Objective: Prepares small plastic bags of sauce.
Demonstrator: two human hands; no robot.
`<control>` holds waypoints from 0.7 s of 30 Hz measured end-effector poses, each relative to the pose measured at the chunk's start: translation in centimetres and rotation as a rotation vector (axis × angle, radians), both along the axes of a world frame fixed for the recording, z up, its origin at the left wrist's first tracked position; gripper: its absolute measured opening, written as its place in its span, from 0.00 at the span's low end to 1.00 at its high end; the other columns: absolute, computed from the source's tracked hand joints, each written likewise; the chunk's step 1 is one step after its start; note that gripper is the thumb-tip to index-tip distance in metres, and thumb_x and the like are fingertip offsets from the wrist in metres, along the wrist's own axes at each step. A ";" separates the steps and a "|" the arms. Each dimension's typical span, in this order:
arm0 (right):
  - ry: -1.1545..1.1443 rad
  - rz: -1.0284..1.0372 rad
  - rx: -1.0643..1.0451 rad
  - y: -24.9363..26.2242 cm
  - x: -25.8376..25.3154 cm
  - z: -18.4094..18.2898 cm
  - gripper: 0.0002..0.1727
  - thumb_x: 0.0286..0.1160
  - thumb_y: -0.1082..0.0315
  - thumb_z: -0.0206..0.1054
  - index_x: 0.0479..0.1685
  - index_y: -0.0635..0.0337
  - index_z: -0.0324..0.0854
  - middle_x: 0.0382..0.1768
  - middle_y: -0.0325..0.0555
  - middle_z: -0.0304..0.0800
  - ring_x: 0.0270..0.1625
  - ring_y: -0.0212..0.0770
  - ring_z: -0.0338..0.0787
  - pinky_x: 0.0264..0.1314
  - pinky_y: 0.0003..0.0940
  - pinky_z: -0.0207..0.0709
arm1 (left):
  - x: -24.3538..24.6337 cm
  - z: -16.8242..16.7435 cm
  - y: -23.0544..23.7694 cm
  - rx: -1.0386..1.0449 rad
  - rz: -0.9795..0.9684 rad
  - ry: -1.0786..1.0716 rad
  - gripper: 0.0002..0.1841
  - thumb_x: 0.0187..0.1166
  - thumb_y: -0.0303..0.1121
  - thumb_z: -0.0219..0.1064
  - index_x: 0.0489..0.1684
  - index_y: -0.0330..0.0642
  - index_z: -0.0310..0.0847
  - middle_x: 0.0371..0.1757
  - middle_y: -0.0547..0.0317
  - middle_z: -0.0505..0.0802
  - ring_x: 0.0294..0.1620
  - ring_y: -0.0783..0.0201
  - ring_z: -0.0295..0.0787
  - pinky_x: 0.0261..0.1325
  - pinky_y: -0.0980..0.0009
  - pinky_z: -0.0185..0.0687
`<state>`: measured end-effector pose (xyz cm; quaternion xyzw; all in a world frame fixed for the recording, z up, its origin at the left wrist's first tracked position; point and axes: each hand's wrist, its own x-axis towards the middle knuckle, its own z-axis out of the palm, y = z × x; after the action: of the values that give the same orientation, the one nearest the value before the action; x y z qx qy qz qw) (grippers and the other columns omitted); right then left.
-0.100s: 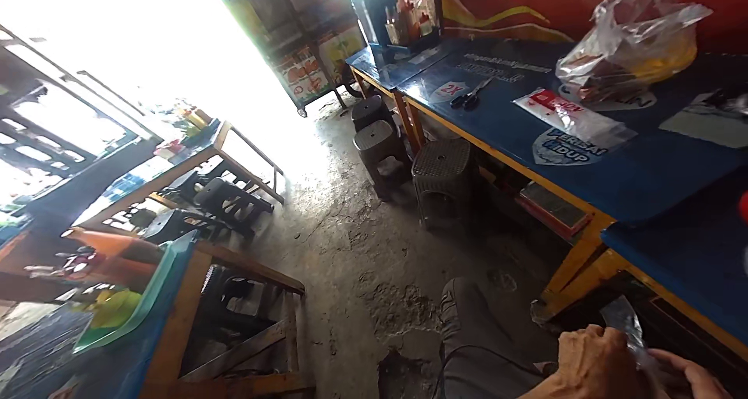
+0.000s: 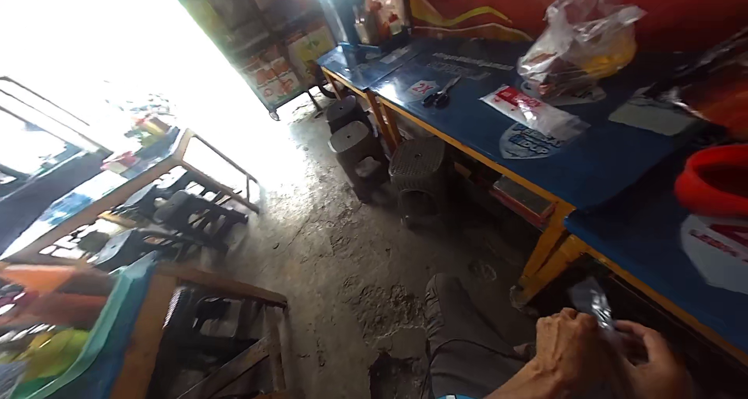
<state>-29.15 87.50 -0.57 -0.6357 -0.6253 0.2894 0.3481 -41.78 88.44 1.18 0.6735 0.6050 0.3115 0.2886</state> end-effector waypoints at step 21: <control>-0.058 -0.304 0.179 0.5 -1.4 -0.1 0.21 0.75 0.65 0.71 0.61 0.71 0.82 0.44 0.56 0.93 0.45 0.50 0.94 0.48 0.46 0.88 | 0.8 -2.1 0.7 0.331 0.147 0.019 0.06 0.66 0.24 0.73 0.33 0.30 0.86 0.29 0.49 0.92 0.25 0.59 0.91 0.29 0.64 0.87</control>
<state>-30.54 87.98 -0.70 -0.6974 -0.5550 0.1584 0.4249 -41.02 89.15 -0.93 0.6686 0.5958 0.4208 0.1446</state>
